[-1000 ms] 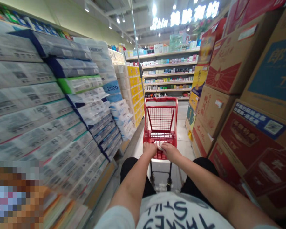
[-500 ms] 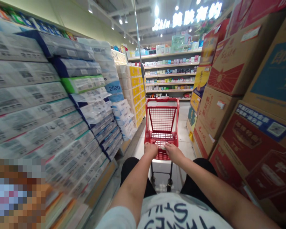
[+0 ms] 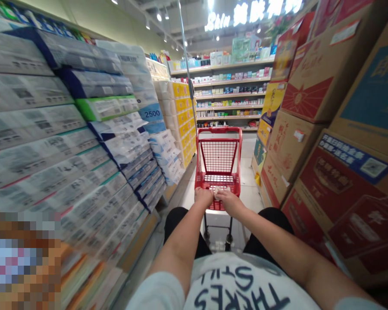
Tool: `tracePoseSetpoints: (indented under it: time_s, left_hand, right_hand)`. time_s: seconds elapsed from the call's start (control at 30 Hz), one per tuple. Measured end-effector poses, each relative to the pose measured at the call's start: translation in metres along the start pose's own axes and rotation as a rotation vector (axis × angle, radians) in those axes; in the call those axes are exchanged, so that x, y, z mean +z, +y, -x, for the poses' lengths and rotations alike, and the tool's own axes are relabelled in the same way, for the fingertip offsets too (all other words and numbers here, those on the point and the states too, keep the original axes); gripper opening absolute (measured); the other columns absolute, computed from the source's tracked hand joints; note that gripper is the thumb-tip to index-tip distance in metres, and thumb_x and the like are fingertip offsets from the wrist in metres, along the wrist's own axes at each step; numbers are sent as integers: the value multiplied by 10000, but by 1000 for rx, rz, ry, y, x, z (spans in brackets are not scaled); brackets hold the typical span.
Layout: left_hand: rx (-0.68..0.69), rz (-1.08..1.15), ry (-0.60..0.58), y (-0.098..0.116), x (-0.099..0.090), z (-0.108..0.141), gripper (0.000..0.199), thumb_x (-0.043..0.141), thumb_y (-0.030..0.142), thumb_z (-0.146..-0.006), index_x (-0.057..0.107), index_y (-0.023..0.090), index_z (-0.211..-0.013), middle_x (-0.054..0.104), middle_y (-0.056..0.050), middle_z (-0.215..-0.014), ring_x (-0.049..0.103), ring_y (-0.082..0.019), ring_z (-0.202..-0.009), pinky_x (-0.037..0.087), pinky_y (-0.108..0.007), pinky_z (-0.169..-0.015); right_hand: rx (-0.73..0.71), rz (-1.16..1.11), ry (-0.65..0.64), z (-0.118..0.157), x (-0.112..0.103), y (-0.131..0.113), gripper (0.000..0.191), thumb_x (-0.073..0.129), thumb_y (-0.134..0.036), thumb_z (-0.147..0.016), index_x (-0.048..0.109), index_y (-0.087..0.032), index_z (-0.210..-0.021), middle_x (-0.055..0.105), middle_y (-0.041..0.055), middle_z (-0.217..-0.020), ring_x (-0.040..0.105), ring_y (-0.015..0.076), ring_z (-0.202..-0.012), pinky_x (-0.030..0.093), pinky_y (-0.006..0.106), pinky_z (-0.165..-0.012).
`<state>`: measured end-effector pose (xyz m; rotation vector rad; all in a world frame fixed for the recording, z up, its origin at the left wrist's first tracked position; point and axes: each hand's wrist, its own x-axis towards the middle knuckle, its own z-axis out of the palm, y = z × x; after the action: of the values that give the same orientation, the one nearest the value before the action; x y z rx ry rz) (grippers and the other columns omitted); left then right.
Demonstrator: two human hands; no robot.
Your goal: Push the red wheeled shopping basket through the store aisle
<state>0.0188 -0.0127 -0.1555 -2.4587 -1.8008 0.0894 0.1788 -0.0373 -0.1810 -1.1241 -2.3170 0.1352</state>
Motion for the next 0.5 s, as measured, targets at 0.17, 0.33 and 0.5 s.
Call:
tracePoseSetpoints:
  time_s: [0.17, 0.33, 0.5]
  left_hand:
    - [1, 4, 14, 2, 1, 0, 335, 358, 207, -939, 674, 137, -1026, 719, -147, -935, 641, -272, -946, 319, -444, -901]
    - [2, 13, 22, 3, 1, -2, 329, 370, 235, -946, 683, 151, -1003, 720, -145, -932, 643, -271, -937, 316, -444, -911]
    - [-5, 21, 44, 4, 5, -1, 363, 332, 259, -968, 675, 150, -1014, 716, -141, -940, 638, -254, -931, 316, -427, -902]
  right_hand:
    - [179, 81, -53, -1, -7, 3, 278, 444, -62, -847, 656, -147, -1007, 646, 118, -1054, 572, 216, -1004, 435, 316, -886]
    - [48, 65, -52, -2, -1, -4, 351, 480, -60, -836, 623, -169, -1137, 609, 105, -1176, 525, 211, -1103, 390, 306, -951]
    - [128, 111, -65, 1, -1, -7, 308, 462, -92, -872, 641, -153, -1116, 625, 116, -1140, 549, 222, -1046, 408, 314, -925]
